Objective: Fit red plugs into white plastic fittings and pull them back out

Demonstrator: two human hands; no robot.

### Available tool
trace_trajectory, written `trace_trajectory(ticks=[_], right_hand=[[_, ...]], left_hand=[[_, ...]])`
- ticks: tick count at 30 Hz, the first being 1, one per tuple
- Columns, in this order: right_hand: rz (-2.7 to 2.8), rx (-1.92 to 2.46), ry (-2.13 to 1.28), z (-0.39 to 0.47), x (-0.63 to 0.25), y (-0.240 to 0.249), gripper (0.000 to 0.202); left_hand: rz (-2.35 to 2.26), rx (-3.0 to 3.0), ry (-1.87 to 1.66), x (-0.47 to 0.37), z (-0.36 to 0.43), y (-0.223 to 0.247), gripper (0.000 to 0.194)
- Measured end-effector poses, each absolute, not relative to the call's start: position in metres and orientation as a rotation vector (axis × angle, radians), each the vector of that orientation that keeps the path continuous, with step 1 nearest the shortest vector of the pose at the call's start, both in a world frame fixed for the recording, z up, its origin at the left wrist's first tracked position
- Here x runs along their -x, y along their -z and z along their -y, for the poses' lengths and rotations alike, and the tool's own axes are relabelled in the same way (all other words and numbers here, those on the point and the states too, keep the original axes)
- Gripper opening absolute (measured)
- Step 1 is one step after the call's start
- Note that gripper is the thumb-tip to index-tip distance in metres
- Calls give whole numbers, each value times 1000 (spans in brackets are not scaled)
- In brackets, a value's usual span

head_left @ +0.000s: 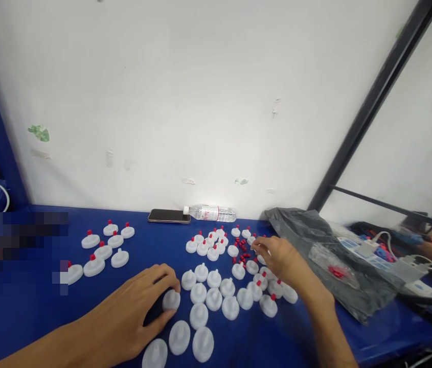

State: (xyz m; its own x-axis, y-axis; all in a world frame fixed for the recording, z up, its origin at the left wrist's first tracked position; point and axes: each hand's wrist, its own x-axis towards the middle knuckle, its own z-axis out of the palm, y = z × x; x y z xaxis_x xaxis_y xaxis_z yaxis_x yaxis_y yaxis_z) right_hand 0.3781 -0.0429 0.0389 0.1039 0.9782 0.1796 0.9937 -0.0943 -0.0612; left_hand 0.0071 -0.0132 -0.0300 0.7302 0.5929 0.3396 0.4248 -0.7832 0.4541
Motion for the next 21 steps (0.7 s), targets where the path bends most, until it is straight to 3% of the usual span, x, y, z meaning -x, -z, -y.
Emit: trace_trajectory(ticks=[5,9,13,16,21], right_hand=[[2172,2228,-36,14,-386,-52,9],[2218,2268,-139,-1,-383,-43,21],[2144,2243,-51,2,-380,-37,13],[2038,2158,51,18,-379,-46,27],[1900,1899,19,63,-350,-60,21]], left_hand=[[-782,-2644,-788,-7,7,42,35],[-757,-2630,-819,-8,8,38,35],[-797,-2630,-771,-9,10,32,38],[-756,-2683,-823,-10,9,33,48],[-697,-2704,-880,-9,2,34,56]])
